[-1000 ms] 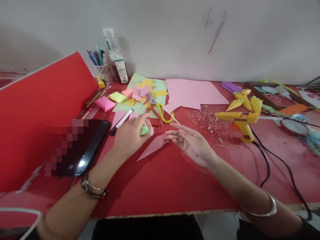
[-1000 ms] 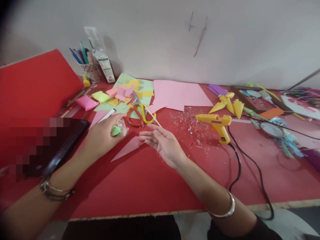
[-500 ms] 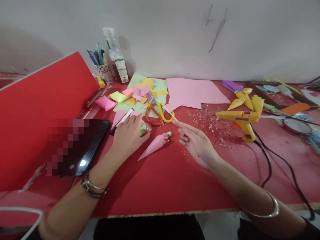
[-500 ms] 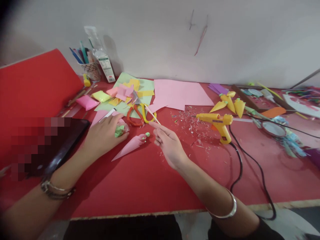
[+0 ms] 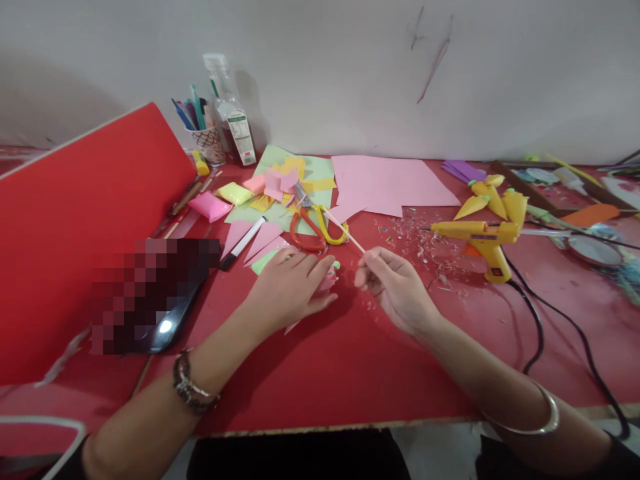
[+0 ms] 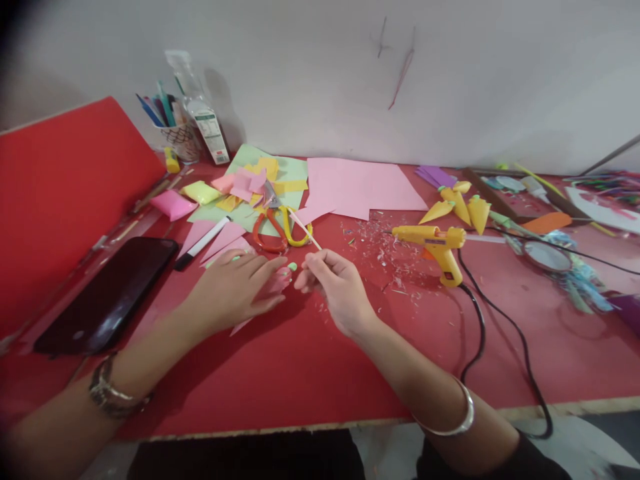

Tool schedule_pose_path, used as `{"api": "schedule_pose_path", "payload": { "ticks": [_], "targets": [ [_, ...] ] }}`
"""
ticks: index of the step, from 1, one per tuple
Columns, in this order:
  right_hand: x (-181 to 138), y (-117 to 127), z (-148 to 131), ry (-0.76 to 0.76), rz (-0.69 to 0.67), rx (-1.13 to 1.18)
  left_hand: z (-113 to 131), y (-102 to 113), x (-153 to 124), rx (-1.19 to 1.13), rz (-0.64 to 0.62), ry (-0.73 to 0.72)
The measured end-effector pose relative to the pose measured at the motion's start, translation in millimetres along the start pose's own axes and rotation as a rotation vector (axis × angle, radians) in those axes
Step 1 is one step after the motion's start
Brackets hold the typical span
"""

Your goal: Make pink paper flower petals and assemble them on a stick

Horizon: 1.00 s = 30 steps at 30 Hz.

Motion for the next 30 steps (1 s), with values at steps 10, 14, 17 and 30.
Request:
{"api": "schedule_pose_path", "payload": {
  "ticks": [10,14,17,30],
  "targets": [
    [1,4,0,0.047,0.040,0.001,-3,-11,-2,-0.150,-0.240,0.217],
    [1,7,-1,0.073,0.084,0.014,-13,-11,-3,-0.270,-0.238,0.355],
    [2,11,-4,0.118,0.116,0.004,-24,-12,-6,-0.478,-0.185,0.464],
    [0,11,-9,0.207,0.094,-0.048,-25,-24,-12,-1.430,-0.152,0.863]
  ]
}}
Point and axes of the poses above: each hand's wrist, its own x-axis towards the middle knuckle, its own y-axis out of the back of the hand, z = x × y, the point moved 7 cm from there along x, towards the middle knuckle, and after that the axes turned 3 degrees about y, right-handed, at the moved point
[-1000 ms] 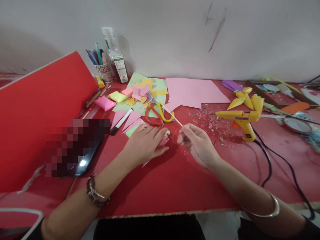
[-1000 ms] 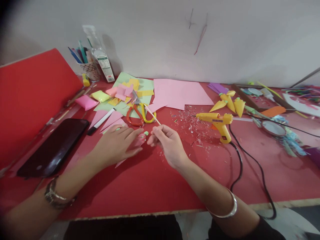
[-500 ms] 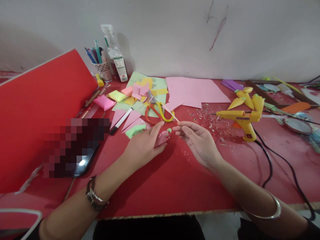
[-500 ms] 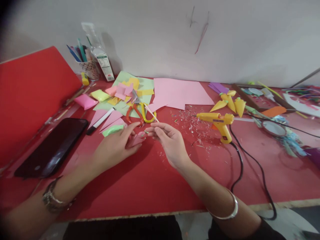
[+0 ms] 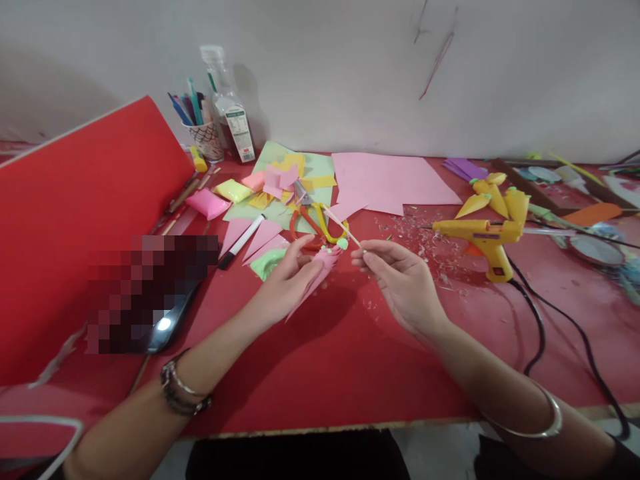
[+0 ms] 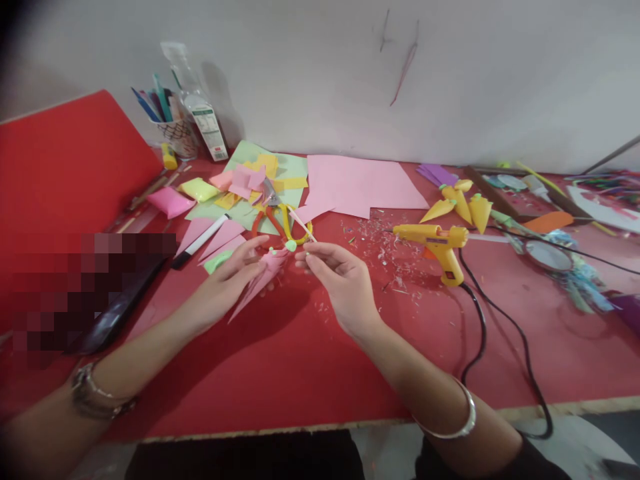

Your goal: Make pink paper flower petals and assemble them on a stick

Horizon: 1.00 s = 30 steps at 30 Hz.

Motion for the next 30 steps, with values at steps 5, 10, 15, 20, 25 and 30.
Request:
{"api": "schedule_pose_path", "payload": {
  "ticks": [5,10,15,20,25,30],
  "targets": [
    [-1,-1,-3,0.019,-0.001,-0.041,-2,-5,0,-0.067,-0.044,0.038],
    [-2,-3,-6,0.044,-0.019,-0.101,-2,-7,0,-0.136,-0.066,0.018],
    [-3,-7,-6,0.020,-0.045,-0.127,-3,-8,1,-0.151,-0.081,-0.014],
    [-4,-7,-12,0.062,-0.038,-0.191,0,-9,1,-0.129,-0.077,-0.035],
    [-5,-5,-21,0.147,-0.011,-0.344,1,-10,0,-0.114,-0.096,-0.042],
    [-8,-12,-24,0.230,-0.097,-0.455,2,-12,-2,-0.104,-0.128,-0.058]
  ]
}}
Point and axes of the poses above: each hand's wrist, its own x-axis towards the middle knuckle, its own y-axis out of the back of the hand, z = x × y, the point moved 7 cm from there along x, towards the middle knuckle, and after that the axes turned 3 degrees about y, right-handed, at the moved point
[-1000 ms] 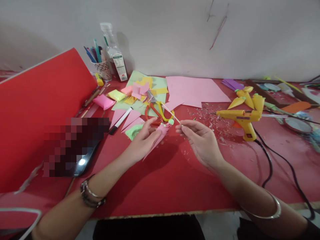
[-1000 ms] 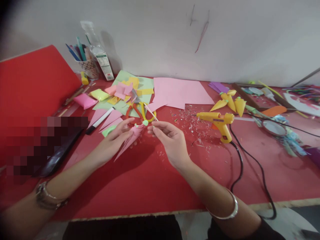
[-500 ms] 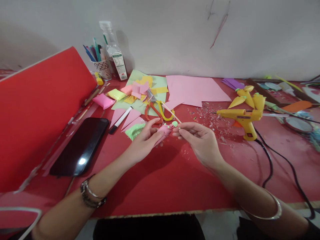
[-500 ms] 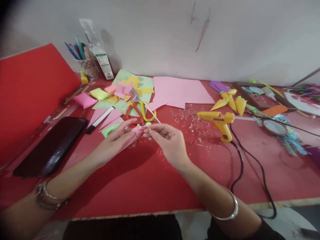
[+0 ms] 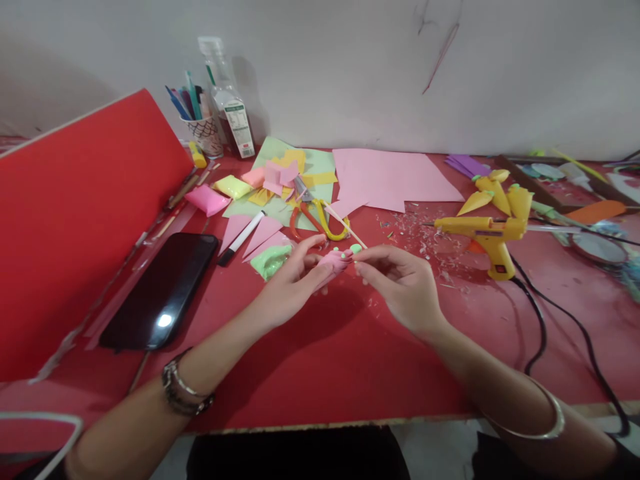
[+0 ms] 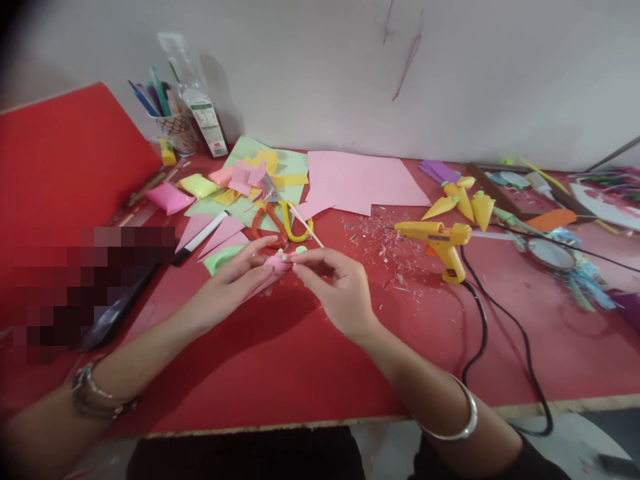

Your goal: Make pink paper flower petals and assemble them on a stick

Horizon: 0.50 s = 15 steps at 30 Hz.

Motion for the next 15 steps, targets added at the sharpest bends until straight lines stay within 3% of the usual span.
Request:
{"api": "schedule_pose_path", "payload": {
  "ticks": [7,15],
  "targets": [
    [-1.0,-2.2,-2.2,0.074,-0.024,-0.115,-0.3,-4.6,-3.3,-0.045,-0.003,0.068],
    [-1.5,-2.6,-0.8,0.057,-0.029,-0.115,-0.9,-4.5,-4.0,-0.024,0.001,0.063]
  ]
}}
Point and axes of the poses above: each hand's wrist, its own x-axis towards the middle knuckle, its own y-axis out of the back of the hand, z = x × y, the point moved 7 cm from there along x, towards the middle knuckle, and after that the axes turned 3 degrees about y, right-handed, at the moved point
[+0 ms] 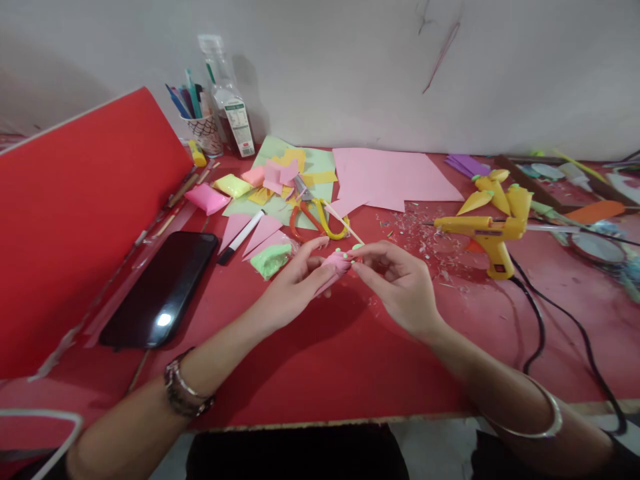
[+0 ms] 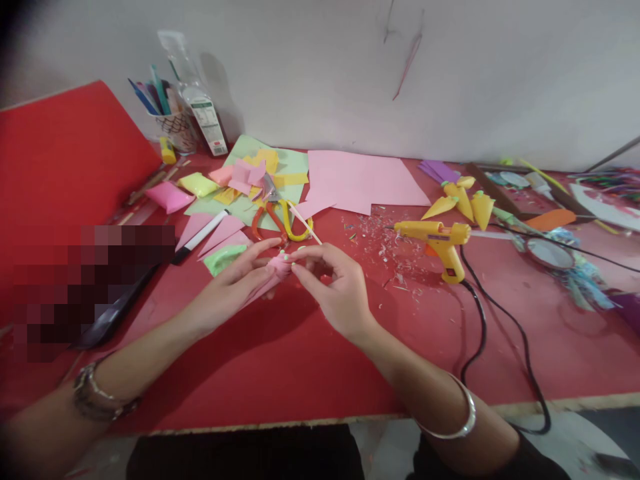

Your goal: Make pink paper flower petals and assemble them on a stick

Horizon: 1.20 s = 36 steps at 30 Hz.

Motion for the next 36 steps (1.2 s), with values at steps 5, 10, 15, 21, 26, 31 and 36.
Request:
{"api": "schedule_pose_path", "payload": {
  "ticks": [5,10,15,21,26,31,36],
  "targets": [
    [0,0,-1,0.024,0.004,-0.001,1,-1,0,-0.002,0.000,-0.002],
    [0,0,-2,0.038,0.002,-0.045,0,0,1,-0.023,-0.009,-0.022],
    [0,0,-2,0.039,0.004,-0.031,0,0,2,-0.024,-0.020,-0.061],
    [0,0,-1,0.055,0.001,-0.028,2,2,1,0.013,0.005,-0.057],
    [0,0,-3,0.070,-0.009,-0.024,2,2,1,0.013,0.013,-0.054],
    [-1,7,-8,0.073,0.092,0.053,-4,5,4,0.023,0.037,-0.061],
    [-1,12,-4,0.029,0.146,0.113,-2,10,3,0.565,0.142,-0.164]
  ]
}}
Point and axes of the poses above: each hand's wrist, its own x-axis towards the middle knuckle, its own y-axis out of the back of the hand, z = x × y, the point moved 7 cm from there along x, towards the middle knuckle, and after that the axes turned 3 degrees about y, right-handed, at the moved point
